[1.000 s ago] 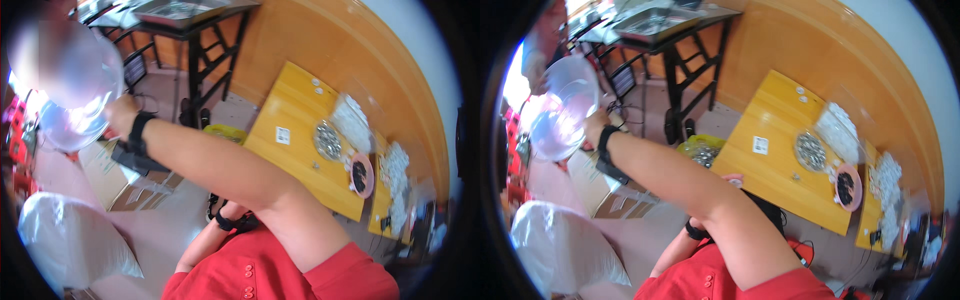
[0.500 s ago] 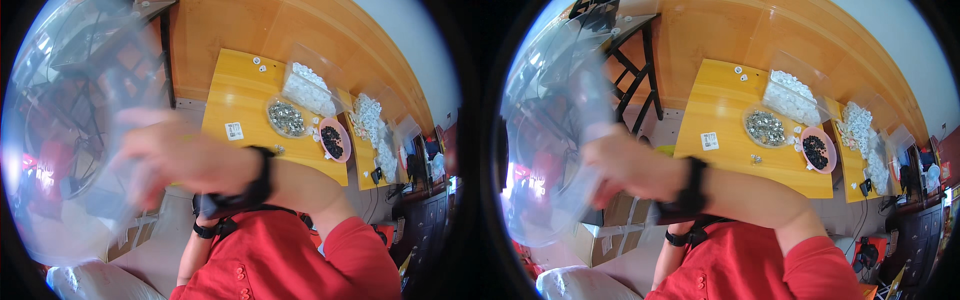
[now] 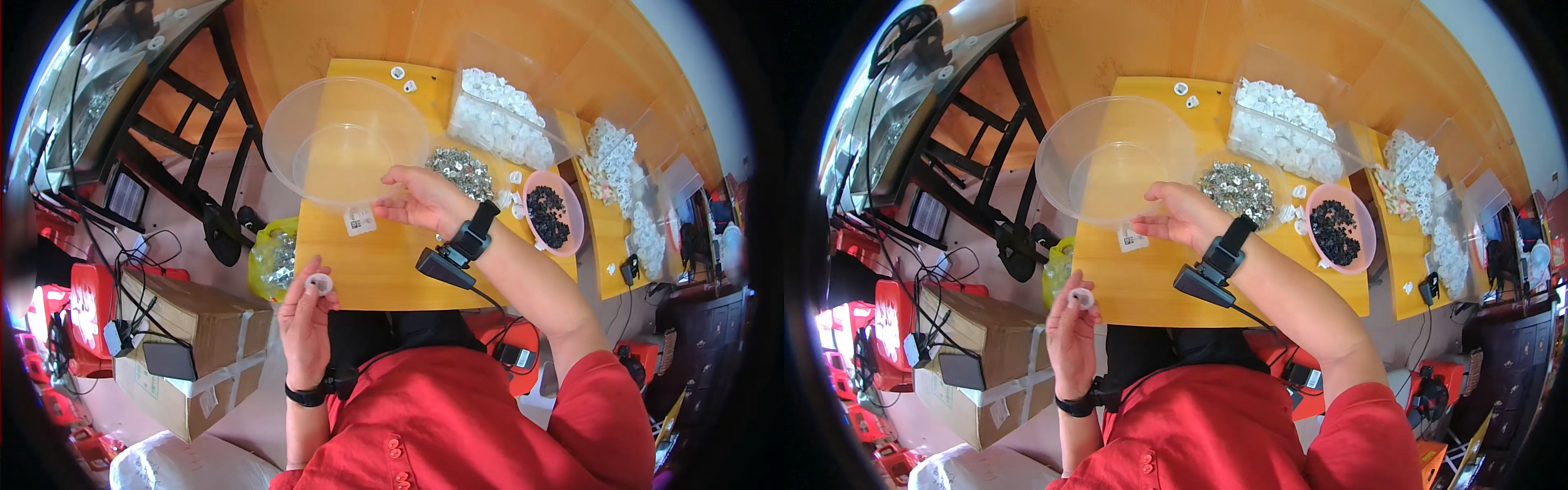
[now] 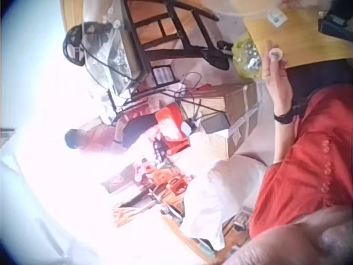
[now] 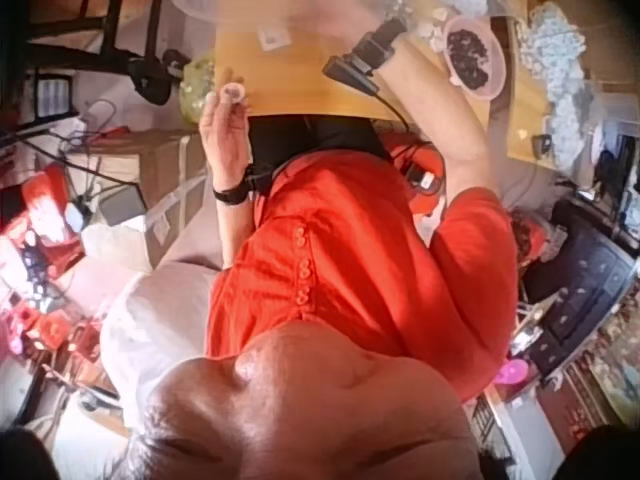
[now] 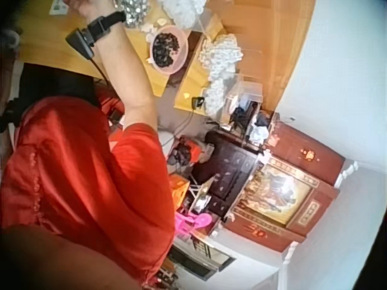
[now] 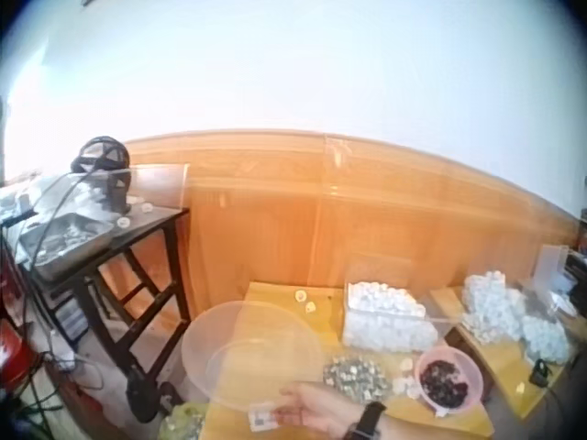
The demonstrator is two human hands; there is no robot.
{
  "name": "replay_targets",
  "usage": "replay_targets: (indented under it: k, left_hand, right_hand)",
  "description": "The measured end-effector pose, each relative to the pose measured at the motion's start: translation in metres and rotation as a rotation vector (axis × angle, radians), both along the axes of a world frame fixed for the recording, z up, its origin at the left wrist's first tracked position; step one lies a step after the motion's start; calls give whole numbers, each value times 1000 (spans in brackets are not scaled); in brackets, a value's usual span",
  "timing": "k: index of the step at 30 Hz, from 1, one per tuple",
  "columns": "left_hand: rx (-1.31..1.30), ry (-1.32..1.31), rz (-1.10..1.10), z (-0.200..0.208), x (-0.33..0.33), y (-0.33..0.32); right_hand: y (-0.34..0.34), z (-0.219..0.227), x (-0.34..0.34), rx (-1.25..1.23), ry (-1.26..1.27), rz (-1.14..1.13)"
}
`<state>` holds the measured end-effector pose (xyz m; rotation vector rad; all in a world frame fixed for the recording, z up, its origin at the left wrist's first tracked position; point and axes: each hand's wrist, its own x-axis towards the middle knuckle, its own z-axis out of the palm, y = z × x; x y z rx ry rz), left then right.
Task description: Manual assembly of small plastic and metal components at a workshop workbench.
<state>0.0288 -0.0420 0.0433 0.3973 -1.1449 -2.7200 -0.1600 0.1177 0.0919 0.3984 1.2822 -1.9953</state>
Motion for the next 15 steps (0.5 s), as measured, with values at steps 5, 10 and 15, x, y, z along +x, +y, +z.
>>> replay_targets:
  k: [5, 10, 15]
  left_hand:
    - [-272, 23, 27, 46, -54, 9]
    - [-592, 71, 32, 62, -119, 23]
    - [-1044, -11, 85, 61, -116, 57]
  right_hand:
    - [23, -7, 0, -284, -101, 115]
    - [75, 11, 65, -154, -33, 100]
    - [150, -8, 105, -3, 17, 106]
